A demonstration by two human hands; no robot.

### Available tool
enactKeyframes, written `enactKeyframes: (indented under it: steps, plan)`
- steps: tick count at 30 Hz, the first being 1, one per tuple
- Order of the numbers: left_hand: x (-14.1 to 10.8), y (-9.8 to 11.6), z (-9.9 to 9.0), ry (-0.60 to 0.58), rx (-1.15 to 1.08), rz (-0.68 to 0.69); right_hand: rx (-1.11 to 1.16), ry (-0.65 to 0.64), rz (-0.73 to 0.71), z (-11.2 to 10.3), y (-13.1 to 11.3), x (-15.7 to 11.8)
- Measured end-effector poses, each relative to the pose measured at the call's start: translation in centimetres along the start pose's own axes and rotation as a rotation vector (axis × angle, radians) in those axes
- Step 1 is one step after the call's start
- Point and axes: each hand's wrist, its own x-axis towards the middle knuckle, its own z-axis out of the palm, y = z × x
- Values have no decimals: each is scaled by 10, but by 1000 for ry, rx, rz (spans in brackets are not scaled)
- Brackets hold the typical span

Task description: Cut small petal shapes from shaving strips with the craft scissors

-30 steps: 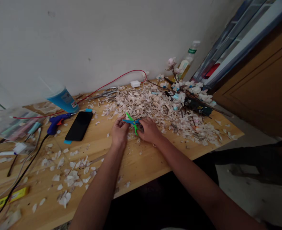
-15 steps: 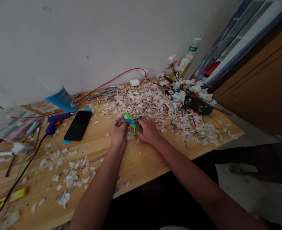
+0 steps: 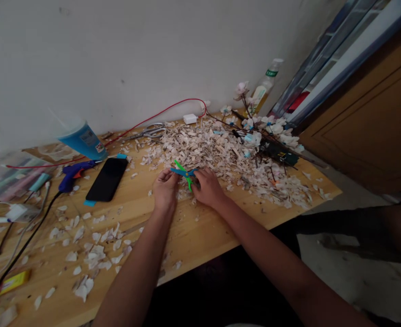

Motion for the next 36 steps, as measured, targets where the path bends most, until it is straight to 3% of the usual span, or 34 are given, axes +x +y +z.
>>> enactKeyframes:
  steps: [9,18,36]
  plan:
    - [2,-3,1,84,-2,47,-12,-24,15,2,-3,-2]
    - [2,0,0,87,29,28,19,-33,32,3,-2,0]
    - [2,9,-1,-6,5,-59,-16,-38,33,2,-1,0]
